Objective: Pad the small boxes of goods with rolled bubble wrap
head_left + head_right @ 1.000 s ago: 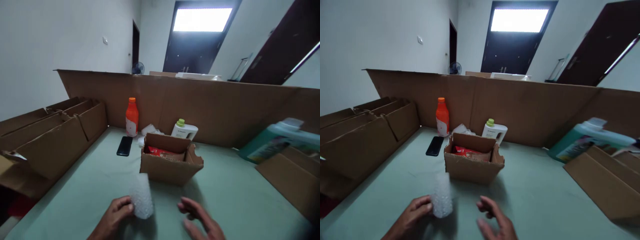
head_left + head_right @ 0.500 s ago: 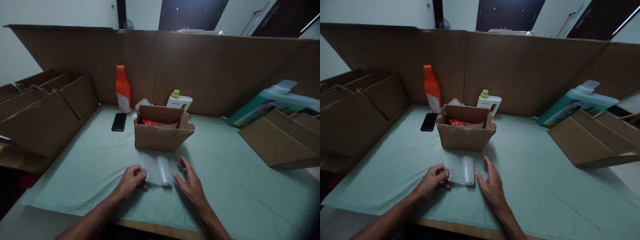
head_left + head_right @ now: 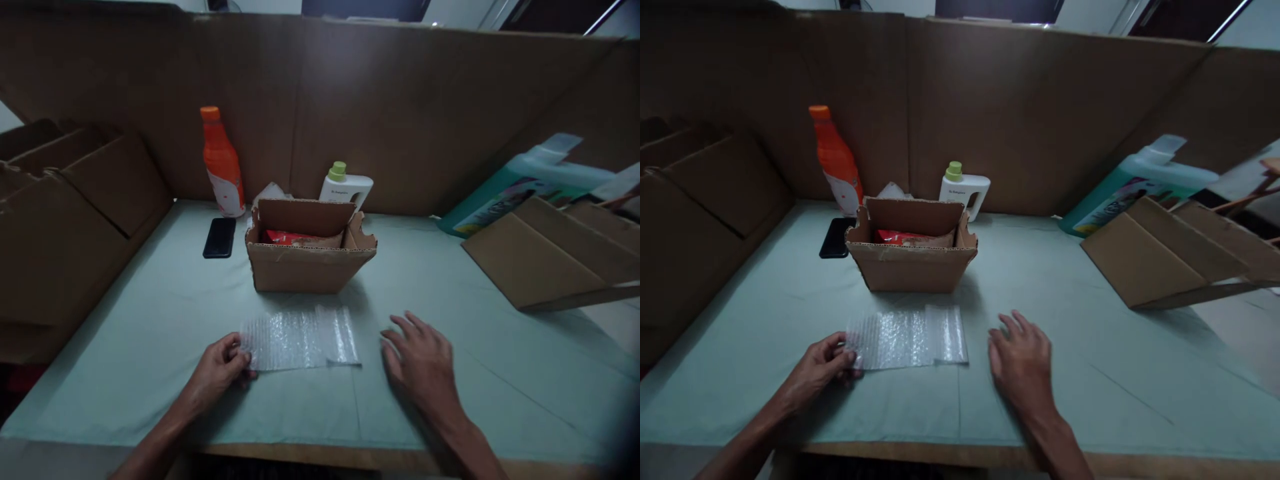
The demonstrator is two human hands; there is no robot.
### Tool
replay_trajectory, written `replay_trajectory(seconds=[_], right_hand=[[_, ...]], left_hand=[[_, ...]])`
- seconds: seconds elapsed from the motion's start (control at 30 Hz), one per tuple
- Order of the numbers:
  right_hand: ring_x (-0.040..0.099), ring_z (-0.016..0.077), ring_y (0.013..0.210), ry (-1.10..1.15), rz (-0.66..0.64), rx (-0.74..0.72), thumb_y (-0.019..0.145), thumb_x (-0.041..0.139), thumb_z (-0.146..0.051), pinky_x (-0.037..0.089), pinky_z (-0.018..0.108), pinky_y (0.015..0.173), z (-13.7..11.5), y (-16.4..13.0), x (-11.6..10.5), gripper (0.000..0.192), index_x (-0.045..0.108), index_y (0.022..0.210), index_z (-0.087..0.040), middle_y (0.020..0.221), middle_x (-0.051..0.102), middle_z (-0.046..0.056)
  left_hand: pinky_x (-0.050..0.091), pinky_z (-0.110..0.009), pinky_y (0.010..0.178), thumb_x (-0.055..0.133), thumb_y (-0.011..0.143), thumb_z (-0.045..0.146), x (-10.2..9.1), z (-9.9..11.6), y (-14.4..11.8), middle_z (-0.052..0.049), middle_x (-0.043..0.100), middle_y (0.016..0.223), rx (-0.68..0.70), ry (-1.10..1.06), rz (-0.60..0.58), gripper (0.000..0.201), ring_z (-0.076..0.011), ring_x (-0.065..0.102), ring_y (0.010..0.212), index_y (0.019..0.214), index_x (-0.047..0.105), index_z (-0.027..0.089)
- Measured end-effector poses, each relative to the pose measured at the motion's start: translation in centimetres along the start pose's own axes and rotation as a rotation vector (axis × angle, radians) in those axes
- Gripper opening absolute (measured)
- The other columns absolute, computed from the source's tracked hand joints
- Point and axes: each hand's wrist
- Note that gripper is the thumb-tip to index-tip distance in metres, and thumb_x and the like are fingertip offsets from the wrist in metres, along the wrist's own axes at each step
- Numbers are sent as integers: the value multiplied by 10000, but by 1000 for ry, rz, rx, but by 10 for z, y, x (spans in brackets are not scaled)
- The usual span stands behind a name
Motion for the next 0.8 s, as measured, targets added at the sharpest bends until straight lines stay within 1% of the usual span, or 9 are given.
replay_trajectory(seconds=[0.07,0.13,0.23,0.3,0.37,0.47,0.6,0.7,0.8], right_hand=[[597,376,1173,-11,50,29,939,511,-185,448,534,905,5,-4,-13,184,693,946,-163,1146,707,173],[563,344,1236,99,73,-29,940,525,-185,438,511,950,-17,0,-20,193,672,1063,-169,1234,678,165],[484,295,1341,310,-44,-254,918,573,-247,390,487,1054,-66,15,-9,261,657,1164,-226,1349,640,96],[484,288,1344,350,-149,-344,899,607,-320,377,489,1078,-79,19,6,252,678,1132,-255,1354,649,54],[517,309,1310,286,-165,-307,896,608,-335,399,513,1047,-62,14,18,221,704,1077,-252,1323,671,62],[561,364,1246,127,-50,-113,932,539,-343,458,543,926,-1,-7,20,229,733,975,-230,1255,696,119],[621,395,1156,74,55,132,956,466,-455,496,552,820,59,-15,2,336,728,945,-244,1197,710,135],[623,346,1185,306,17,224,936,519,-491,517,526,911,51,17,-1,371,672,1168,-245,1303,669,121],[625,310,1201,650,-121,303,875,593,-523,542,464,949,25,73,17,612,518,1389,-198,1375,622,144]], left_hand=[[473,-244,504,798,609,577,-7,-1,-4,51,600,636,-27,26,9,656,-194,688,621,1047,544,160],[467,-250,521,783,607,605,-9,-1,-4,40,615,638,-33,73,25,745,-202,687,638,1122,508,142],[443,-261,516,724,626,651,-7,-3,0,16,637,613,-12,180,33,819,-194,642,596,1187,476,108],[419,-265,504,666,666,656,-7,-8,4,3,644,600,21,271,28,807,-179,591,555,1210,480,91],[406,-268,511,591,731,638,-10,-15,6,-1,643,598,62,358,30,761,-172,560,545,1235,496,76],[410,-275,548,511,787,608,-25,-14,3,3,636,603,116,515,40,721,-180,565,566,1276,534,79],[440,-286,596,532,781,646,-54,23,-7,0,686,683,136,817,161,657,-196,624,600,1244,635,192],[484,-303,639,537,797,663,-56,64,8,-32,745,914,253,875,332,665,-198,653,658,1315,599,251],[542,-314,702,632,751,548,-30,87,53,-117,652,1300,450,695,262,788,-253,673,972,1445,451,222]])
Point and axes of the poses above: each hand's wrist, its own y-axis towards the middle knuckle, its own x-axis out of the palm, z = x × y
